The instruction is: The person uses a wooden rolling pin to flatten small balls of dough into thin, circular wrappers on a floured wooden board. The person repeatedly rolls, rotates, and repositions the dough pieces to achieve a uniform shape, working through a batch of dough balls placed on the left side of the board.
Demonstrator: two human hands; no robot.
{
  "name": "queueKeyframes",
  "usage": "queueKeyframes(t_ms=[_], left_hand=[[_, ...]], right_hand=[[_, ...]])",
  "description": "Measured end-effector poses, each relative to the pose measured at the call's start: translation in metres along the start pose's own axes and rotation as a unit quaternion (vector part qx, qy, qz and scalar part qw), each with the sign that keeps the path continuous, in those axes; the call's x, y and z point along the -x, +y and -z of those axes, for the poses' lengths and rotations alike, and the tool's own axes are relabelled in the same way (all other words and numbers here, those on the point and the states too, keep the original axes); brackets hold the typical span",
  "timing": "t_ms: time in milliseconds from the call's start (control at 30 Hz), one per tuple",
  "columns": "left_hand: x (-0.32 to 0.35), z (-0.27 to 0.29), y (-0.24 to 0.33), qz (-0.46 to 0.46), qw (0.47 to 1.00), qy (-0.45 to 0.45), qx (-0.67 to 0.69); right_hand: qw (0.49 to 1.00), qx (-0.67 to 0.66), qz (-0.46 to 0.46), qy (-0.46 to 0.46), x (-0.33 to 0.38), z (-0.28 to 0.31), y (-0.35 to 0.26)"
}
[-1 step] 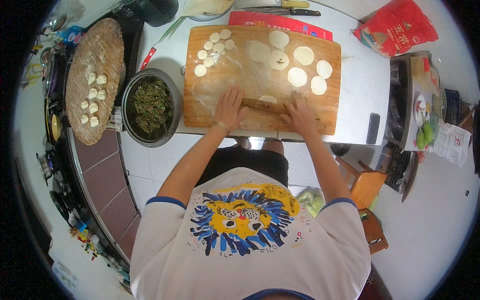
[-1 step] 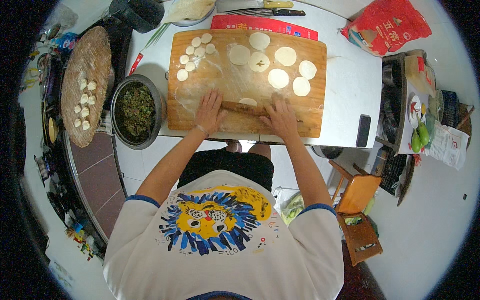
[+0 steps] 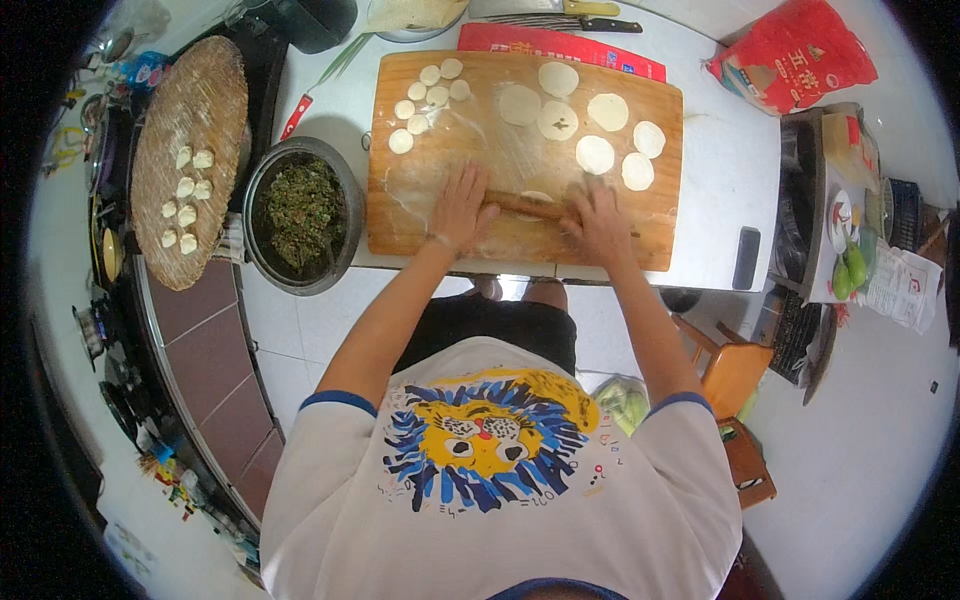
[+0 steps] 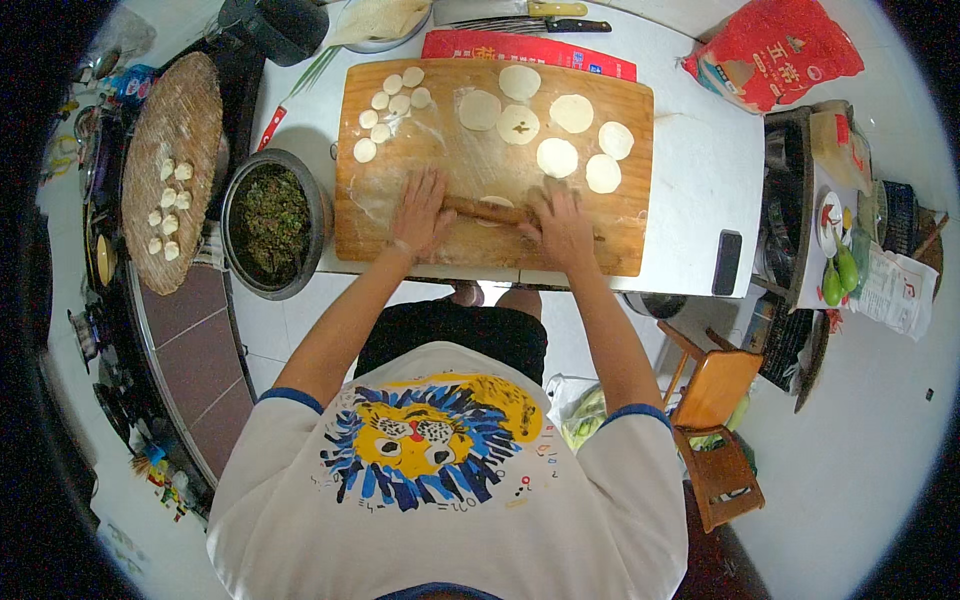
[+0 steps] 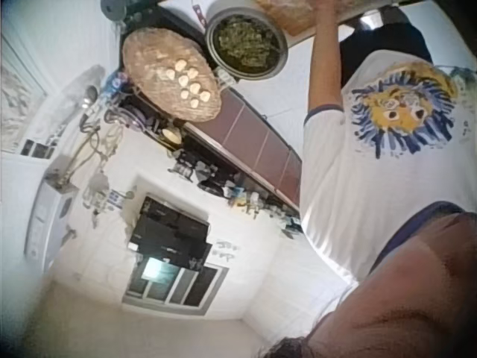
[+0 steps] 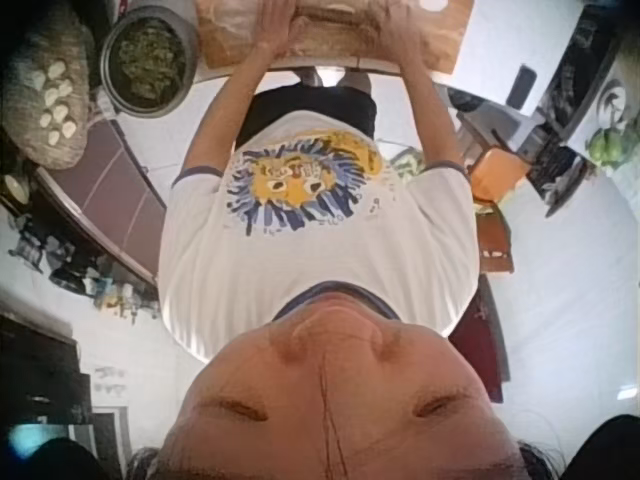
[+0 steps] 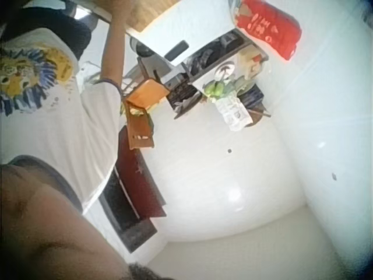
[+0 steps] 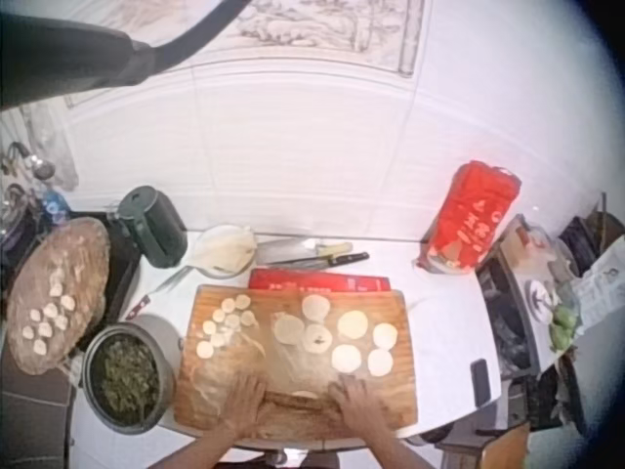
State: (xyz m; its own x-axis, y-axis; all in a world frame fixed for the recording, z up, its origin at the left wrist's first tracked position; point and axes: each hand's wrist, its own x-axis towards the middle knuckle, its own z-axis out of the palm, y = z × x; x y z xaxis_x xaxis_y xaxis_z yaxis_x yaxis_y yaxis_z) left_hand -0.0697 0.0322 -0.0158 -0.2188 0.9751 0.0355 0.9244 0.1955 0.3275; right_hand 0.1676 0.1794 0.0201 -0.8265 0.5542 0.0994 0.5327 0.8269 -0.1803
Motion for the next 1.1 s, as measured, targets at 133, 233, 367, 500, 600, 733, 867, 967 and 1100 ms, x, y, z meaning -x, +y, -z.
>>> queueKeyframes(t_ms=[133, 233, 367, 500, 600, 733, 867, 967, 1100], left_hand=[[-0.029, 0.023, 0.010, 0.031, 0.997, -0.065, -0.025], [0.015, 0.011, 0.004, -0.020, 0.997, -0.058, -0.040], [0.025, -0.010, -0.010, -0.009, 0.999, -0.034, 0.036], [-0.042, 0.013, -0.006, 0.026, 0.999, -0.031, -0.012], [-0.031, 0.018, -0.005, -0.009, 0.999, -0.051, -0.006], [0.029, 0.012, -0.001, -0.047, 0.995, -0.086, 0.019], [-0.023, 0.013, -0.002, 0.012, 0.997, -0.076, 0.016], [-0.053, 0.016, -0.002, 0.004, 0.999, -0.034, -0.004], [-0.003, 0.023, 0.001, -0.042, 0.997, -0.071, -0.011]], right_hand=[[0.996, 0.038, -0.078, 0.024, -0.015, -0.003, 0.002], [0.996, 0.039, -0.078, -0.001, 0.006, -0.002, -0.007], [0.996, 0.048, -0.080, 0.001, 0.001, 0.003, -0.016], [0.986, 0.083, -0.142, 0.033, -0.035, -0.022, 0.009], [0.986, 0.071, -0.148, 0.008, -0.013, -0.029, 0.007], [0.991, 0.026, -0.129, -0.019, 0.031, -0.014, -0.010], [0.986, 0.076, -0.148, 0.012, -0.011, -0.013, 0.003], [0.981, 0.086, -0.171, 0.017, -0.020, -0.023, 0.015], [0.991, 0.051, -0.125, -0.007, 0.027, -0.024, -0.003]])
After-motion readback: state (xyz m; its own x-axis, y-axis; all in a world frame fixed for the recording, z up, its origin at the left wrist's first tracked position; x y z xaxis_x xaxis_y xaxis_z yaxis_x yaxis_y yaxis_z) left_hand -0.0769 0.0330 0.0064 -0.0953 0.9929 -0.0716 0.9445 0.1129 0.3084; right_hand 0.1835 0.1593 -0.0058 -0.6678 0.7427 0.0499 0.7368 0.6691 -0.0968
